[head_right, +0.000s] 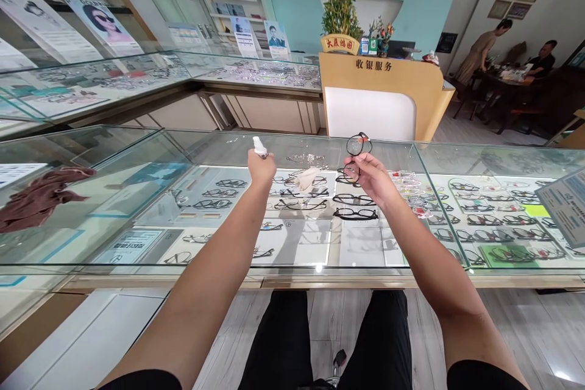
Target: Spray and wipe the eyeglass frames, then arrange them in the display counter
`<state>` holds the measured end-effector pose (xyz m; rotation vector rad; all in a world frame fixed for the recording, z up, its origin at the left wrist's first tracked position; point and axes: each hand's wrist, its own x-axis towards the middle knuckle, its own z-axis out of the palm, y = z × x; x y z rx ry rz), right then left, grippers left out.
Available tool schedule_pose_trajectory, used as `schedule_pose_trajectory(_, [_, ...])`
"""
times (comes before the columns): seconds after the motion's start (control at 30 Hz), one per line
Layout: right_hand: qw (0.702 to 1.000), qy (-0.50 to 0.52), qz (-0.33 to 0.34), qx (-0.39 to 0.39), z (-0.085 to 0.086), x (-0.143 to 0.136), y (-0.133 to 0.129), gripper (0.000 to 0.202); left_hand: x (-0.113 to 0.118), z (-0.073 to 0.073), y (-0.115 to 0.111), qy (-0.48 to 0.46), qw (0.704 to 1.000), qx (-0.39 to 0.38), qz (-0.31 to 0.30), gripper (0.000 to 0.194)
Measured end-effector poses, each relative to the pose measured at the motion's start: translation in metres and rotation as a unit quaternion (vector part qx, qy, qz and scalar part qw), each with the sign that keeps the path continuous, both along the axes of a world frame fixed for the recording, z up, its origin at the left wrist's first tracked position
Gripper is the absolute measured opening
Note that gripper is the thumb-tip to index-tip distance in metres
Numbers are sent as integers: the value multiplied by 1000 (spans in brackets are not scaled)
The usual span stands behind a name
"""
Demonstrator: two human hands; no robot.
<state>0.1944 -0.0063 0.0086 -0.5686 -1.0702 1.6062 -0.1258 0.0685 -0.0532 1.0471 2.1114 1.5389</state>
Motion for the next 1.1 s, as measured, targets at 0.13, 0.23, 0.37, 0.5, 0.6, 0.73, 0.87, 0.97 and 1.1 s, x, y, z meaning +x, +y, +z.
schedule_pose_trajectory(0.13, [1000,-2,0,1,-2,0,1,42,3,-1,-2,-44,999,-18,23,26])
schedule_pose_trajectory(0.23, [1000,-2,3,3,-3,0,1,43,6,0,-5,-63,997,-21,27,31])
schedule_pose_trajectory(0.37, [1000,-3,-3,1,-2,0,0,42,13,10,-10,-70,996,-18,58,51])
schedule_pose_trajectory(0.5, [1000,-1,-5,5,0,1,0,42,28,35,-25,33,989,75,122,69])
schedule_pose_trajectory(0.6, [1000,0,-4,12,2,1,-1,42,45,52,-44,158,979,124,-33,38])
schedule_pose_trajectory(0.73, [1000,-5,-6,11,4,1,-2,45,68,59,-66,275,921,-15,-277,7])
schedule_pose_trajectory(0.87, [1000,-12,-9,11,4,1,-3,45,78,58,-72,368,874,-110,-298,12])
schedule_pose_trajectory(0.97, [1000,-15,-8,11,4,1,-3,42,78,57,-71,392,861,-149,-288,12])
schedule_pose_trajectory(1.1, [1000,-13,-8,4,3,1,-2,43,76,54,-67,399,855,-175,-281,14])
